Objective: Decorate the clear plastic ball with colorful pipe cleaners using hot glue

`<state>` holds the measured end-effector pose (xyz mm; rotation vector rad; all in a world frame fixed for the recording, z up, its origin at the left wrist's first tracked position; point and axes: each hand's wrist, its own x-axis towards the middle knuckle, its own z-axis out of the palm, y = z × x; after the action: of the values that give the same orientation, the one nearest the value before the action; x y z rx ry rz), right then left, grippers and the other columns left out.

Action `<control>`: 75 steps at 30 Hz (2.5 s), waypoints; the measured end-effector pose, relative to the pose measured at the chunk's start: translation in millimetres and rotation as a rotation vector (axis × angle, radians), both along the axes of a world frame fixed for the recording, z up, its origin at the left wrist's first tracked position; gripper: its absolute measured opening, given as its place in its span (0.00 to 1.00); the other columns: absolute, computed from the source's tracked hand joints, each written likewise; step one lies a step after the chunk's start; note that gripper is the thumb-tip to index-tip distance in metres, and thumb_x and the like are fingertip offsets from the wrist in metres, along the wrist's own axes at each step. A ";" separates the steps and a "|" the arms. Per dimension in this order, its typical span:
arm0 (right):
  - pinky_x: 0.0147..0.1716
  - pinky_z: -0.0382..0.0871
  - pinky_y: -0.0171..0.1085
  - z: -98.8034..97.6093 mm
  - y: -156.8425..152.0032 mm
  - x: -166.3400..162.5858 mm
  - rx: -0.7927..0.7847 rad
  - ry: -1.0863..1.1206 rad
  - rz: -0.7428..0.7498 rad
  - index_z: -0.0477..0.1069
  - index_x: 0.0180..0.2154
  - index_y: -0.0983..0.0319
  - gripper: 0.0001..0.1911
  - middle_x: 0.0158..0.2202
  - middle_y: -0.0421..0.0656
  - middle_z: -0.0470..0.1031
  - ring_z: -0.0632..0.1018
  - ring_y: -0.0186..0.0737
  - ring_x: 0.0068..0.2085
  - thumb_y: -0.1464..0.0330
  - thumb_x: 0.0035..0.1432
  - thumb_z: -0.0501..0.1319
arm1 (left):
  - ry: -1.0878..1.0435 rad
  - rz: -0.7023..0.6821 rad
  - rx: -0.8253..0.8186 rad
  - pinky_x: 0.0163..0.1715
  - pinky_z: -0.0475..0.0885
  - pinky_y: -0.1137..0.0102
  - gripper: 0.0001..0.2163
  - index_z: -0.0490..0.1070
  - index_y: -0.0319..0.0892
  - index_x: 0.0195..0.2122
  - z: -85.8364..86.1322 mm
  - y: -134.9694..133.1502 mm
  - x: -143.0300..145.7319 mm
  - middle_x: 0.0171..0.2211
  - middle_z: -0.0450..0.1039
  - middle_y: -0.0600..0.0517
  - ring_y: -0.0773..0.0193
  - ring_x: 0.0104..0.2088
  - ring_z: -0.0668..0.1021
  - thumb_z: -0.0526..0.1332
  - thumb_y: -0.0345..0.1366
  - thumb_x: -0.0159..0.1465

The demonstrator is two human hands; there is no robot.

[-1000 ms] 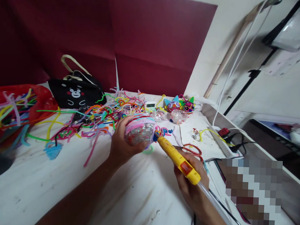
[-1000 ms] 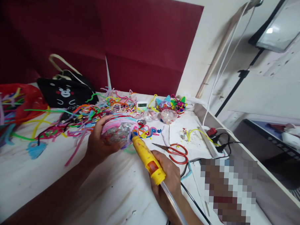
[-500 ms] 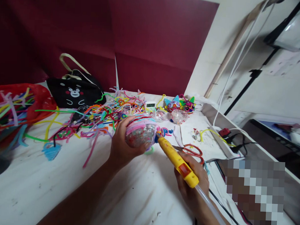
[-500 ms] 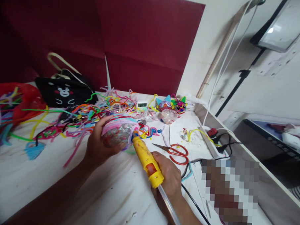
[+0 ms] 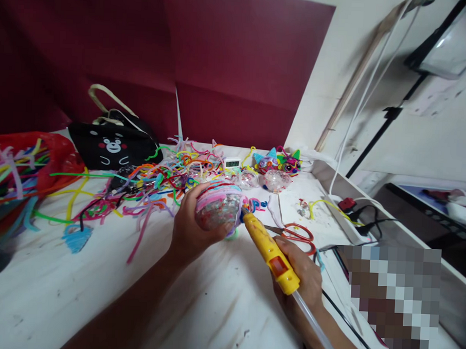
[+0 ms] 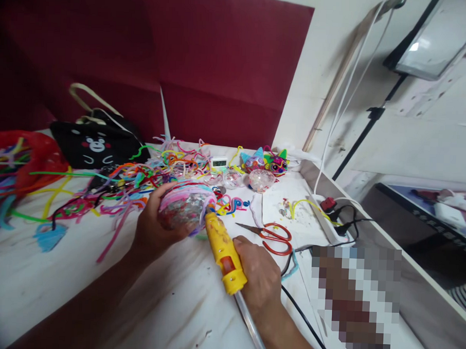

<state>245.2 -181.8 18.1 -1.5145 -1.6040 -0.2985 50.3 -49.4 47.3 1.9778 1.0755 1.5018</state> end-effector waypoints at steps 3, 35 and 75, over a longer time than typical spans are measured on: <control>0.38 0.76 0.40 -0.6 2.1 0.4 0.043 -0.005 0.038 0.71 0.48 0.57 0.10 0.44 0.46 0.83 0.83 0.43 0.36 0.68 0.68 0.54 | 0.002 -0.005 -0.006 0.59 0.69 0.54 0.39 0.64 0.44 0.59 0.3 -0.7 0.5 0.57 0.71 0.44 0.45 0.56 0.74 0.74 0.45 0.47; 0.21 0.65 0.34 9.4 12.0 1.3 0.233 -0.196 0.038 0.71 0.36 0.57 0.19 0.31 0.39 0.80 0.76 0.35 0.23 0.61 0.73 0.46 | 0.005 0.032 -0.056 0.56 0.73 0.55 0.38 0.65 0.41 0.59 2.8 -1.9 1.0 0.55 0.73 0.42 0.47 0.54 0.77 0.72 0.45 0.46; 0.27 0.71 0.34 0.1 7.6 4.5 0.167 -0.135 0.016 0.74 0.40 0.59 0.16 0.33 0.42 0.82 0.78 0.36 0.26 0.61 0.71 0.50 | 0.006 0.025 -0.106 0.56 0.73 0.55 0.39 0.65 0.40 0.59 4.5 -4.9 3.3 0.55 0.73 0.42 0.46 0.54 0.77 0.72 0.45 0.45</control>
<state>249.7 -174.2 18.2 -1.3777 -1.6515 -0.5226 53.6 -54.3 51.9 1.9041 1.1614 1.4223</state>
